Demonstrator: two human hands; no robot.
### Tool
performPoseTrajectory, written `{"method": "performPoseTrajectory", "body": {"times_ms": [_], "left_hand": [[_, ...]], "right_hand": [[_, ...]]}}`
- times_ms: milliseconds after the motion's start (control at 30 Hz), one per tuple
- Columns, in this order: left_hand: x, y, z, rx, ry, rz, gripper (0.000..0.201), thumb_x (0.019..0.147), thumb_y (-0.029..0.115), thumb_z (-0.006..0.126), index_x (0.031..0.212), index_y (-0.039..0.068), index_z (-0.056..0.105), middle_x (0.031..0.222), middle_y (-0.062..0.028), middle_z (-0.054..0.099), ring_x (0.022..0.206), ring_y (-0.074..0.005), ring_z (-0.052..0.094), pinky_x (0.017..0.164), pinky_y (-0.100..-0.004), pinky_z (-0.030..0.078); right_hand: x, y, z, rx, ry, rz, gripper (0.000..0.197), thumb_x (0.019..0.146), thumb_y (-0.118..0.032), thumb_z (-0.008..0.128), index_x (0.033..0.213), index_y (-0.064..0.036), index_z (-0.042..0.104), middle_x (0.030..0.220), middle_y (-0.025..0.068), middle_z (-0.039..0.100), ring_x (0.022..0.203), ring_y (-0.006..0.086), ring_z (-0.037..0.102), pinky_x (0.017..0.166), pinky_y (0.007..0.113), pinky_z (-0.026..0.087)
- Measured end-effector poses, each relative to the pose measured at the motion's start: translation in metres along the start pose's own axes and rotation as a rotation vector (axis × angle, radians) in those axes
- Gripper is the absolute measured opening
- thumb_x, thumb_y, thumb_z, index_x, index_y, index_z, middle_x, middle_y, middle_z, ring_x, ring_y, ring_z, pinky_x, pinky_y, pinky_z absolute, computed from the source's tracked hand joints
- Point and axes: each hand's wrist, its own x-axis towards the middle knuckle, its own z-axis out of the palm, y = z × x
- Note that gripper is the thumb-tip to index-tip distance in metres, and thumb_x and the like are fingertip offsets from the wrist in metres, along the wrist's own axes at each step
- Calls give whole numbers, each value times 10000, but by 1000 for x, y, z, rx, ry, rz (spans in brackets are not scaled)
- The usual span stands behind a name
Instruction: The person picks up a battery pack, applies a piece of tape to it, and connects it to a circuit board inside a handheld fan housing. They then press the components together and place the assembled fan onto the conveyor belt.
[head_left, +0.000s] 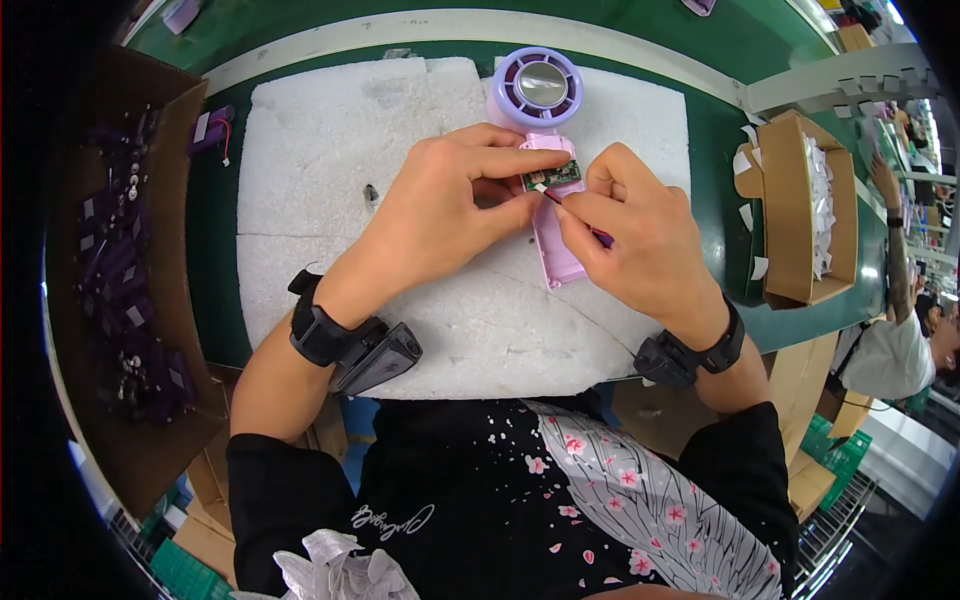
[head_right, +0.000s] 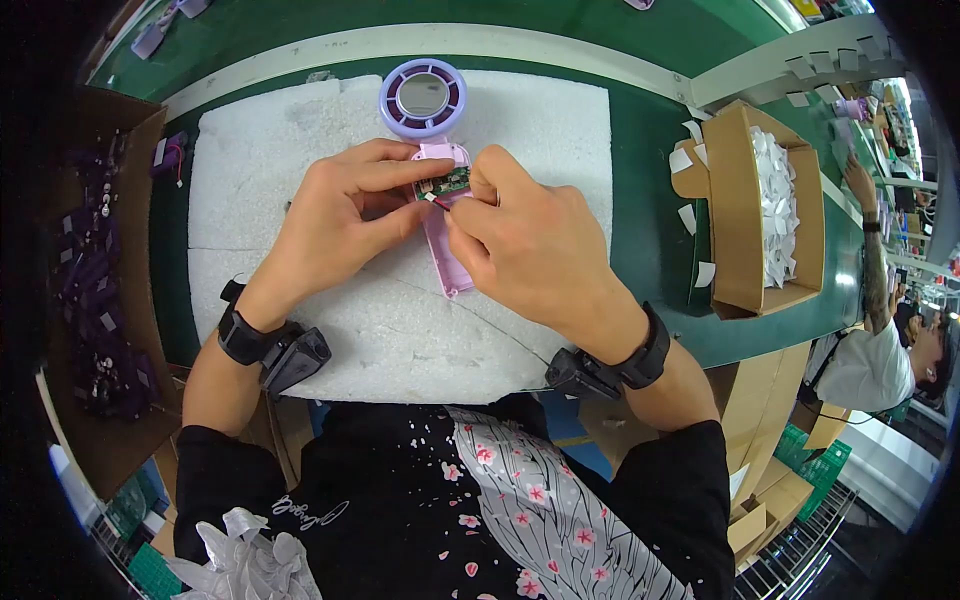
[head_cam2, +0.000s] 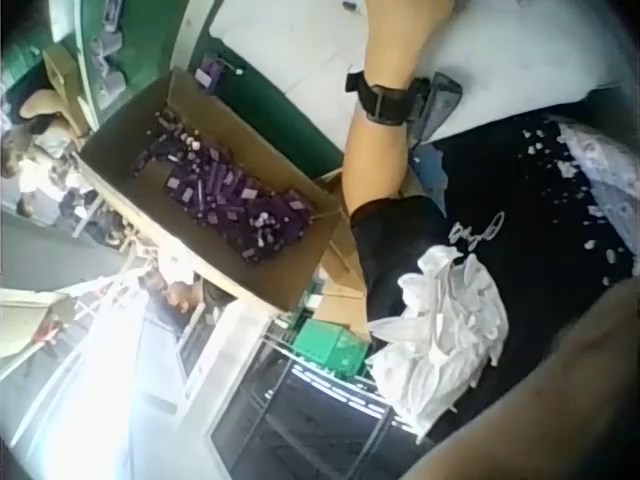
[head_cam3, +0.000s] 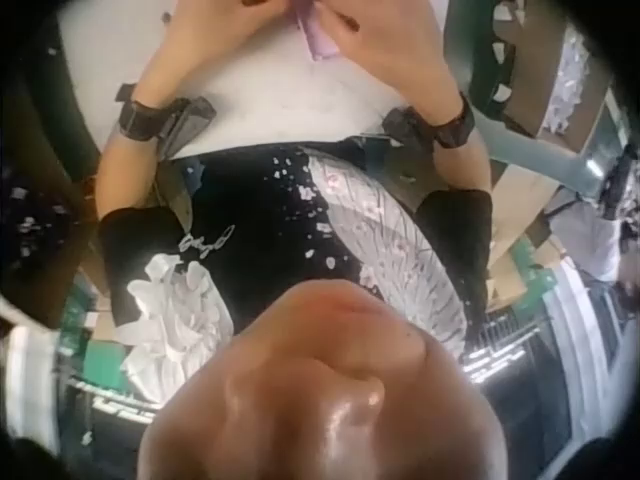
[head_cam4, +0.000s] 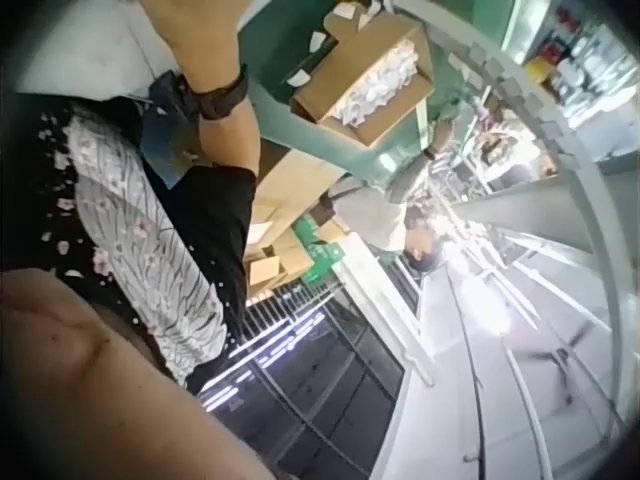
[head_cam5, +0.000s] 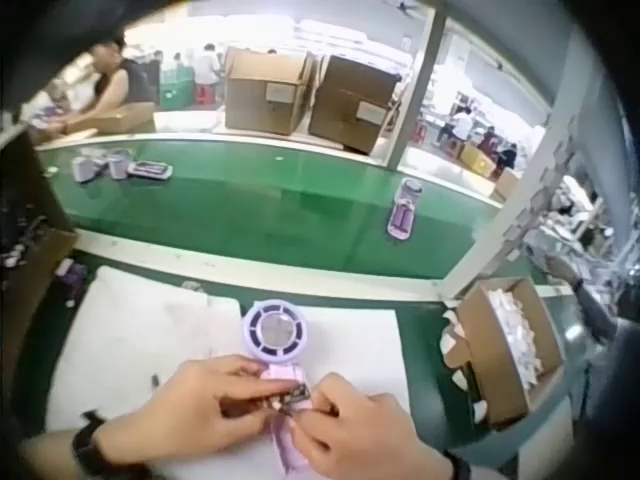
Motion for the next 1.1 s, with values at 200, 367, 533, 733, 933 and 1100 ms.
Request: {"method": "performPoseTrajectory", "body": {"times_ms": [200, 367, 533, 733, 933, 1100], "left_hand": [[0, 0, 2, -15, 15, 1, 391, 717, -24, 601, 1089, 91, 641, 989, -129, 615, 720, -163, 631, 670, -245, 516], [1, 6, -3, -28, -73, -82, 362, 769, -55, 587, 1120, 30, 612, 1105, -114, 561, 870, -116, 586, 722, -212, 488], [1, -1, 3, -6, 28, 40, 387, 716, -26, 600, 1088, 76, 637, 963, -118, 624, 688, -163, 620, 652, -245, 510], [0, 0, 5, -10, 47, 24, 361, 718, -9, 593, 1066, 72, 647, 917, -121, 634, 681, -158, 624, 633, -241, 502], [0, -1, 8, -8, 104, -2, 325, 706, 22, 602, 1021, 66, 666, 850, -127, 661, 643, -160, 629, 613, -241, 500], [2, 0, 7, 15, 99, -39, 312, 682, 58, 614, 987, 67, 680, 791, -132, 671, 611, -169, 635, 603, -244, 503]], "right_hand": [[-1, -1, -1, -60, 5, -37, 70, 688, -67, 677, 666, -62, 611, 729, 18, 434, 494, 124, 462, 408, 260, 360], [-1, -2, -1, -57, 28, -40, 60, 686, -64, 677, 675, -59, 618, 728, 20, 438, 497, 120, 465, 411, 257, 359], [0, -2, 0, 33, 10, 27, 50, 684, -45, 678, 693, -45, 629, 736, 36, 456, 500, 132, 475, 431, 263, 368], [0, -3, 1, 99, -23, 72, 50, 681, -24, 677, 713, -31, 640, 753, 54, 476, 503, 143, 486, 449, 269, 377], [2, -2, 2, 51, 10, 13, 49, 687, -20, 672, 729, -28, 647, 759, 57, 481, 510, 139, 496, 455, 259, 385], [5, -2, -1, 85, -26, 26, 72, 700, -24, 670, 765, -22, 639, 791, 61, 507, 528, 130, 515, 470, 251, 412]]}}
